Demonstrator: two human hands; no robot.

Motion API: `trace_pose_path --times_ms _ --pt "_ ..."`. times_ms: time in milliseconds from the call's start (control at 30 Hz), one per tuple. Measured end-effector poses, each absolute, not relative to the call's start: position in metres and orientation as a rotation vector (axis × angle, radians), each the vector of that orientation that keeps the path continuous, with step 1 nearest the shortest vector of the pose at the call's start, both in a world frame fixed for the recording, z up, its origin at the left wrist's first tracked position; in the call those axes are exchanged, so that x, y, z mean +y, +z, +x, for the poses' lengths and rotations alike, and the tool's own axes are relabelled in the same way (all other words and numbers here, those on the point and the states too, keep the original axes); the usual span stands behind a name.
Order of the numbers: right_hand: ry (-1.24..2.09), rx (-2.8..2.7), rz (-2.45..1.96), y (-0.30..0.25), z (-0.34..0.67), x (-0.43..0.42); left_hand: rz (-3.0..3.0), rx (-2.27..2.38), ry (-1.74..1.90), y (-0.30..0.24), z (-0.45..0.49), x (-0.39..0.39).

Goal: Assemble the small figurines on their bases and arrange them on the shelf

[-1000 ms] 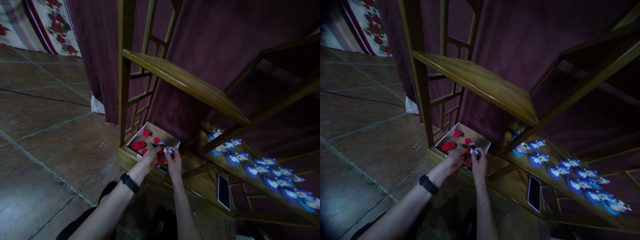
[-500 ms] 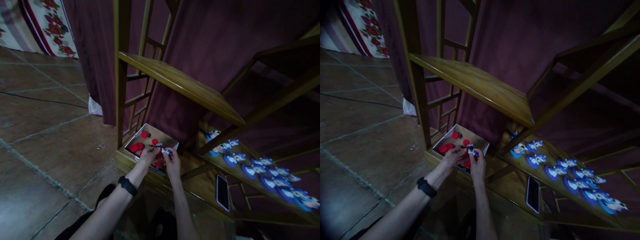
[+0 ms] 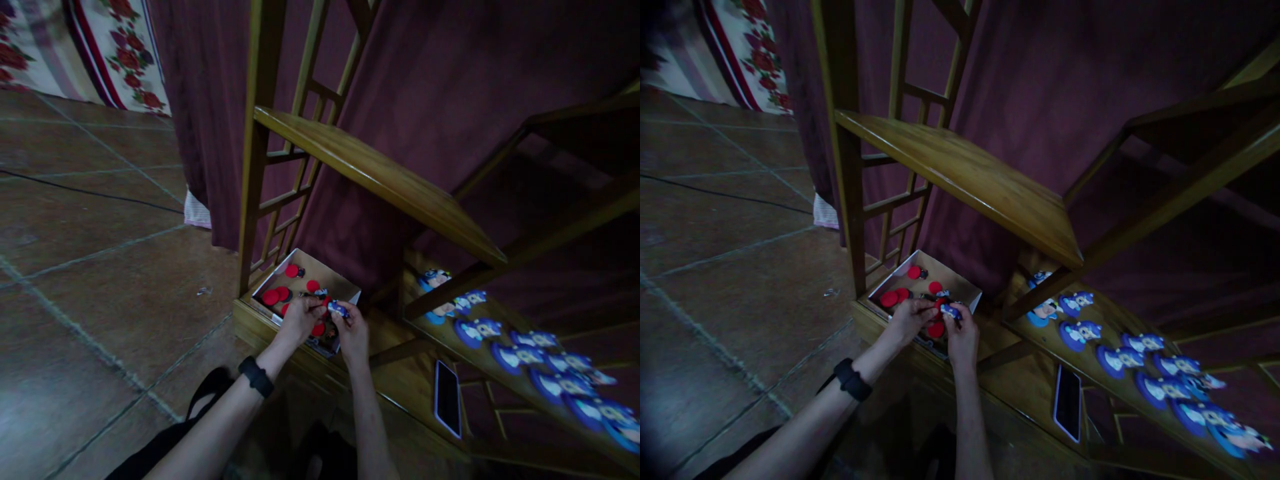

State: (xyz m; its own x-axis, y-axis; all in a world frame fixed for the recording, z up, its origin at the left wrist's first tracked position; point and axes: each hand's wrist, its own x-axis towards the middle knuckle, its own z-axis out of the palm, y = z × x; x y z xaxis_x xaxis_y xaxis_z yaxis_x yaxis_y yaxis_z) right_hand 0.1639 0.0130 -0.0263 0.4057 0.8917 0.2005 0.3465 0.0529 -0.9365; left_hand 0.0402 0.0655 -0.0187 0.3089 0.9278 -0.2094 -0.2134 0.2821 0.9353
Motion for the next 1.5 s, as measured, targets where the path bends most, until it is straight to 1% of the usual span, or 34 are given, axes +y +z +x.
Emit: trace_pose_path --times_ms 167,367,600,867,1000,1233,1367,1500 --pt "0.639 -1.136 -1.511 -0.032 0.164 0.015 1.077 0.907 0.949 -0.021 0.038 0.067" --pt "0.568 -1.182 -1.568 -0.03 0.159 0.012 0.976 0.899 0.924 -0.007 0.032 0.064" --pt "0.435 -1.343 -1.613 -0.02 0.155 0.007 0.9 0.892 0.892 -0.024 0.031 0.069" --pt "0.477 -1.227 -1.666 -0.018 0.151 0.008 1.158 0.849 0.966 -0.022 0.032 0.065" --pt "0.523 -1.147 -1.608 -0.022 0.152 0.008 1.304 0.848 1.021 -0.023 0.037 0.061" --pt "0.565 -1.051 -1.509 -0.031 0.155 0.013 1.571 1.006 1.087 -0.019 0.039 0.055" --pt "0.546 -1.083 -1.511 -0.028 0.154 0.013 1.387 0.931 1.071 -0.017 0.038 0.058" --pt "0.464 -1.193 -1.529 -0.024 0.15 0.014 1.025 0.87 0.939 -0.017 0.037 0.067"
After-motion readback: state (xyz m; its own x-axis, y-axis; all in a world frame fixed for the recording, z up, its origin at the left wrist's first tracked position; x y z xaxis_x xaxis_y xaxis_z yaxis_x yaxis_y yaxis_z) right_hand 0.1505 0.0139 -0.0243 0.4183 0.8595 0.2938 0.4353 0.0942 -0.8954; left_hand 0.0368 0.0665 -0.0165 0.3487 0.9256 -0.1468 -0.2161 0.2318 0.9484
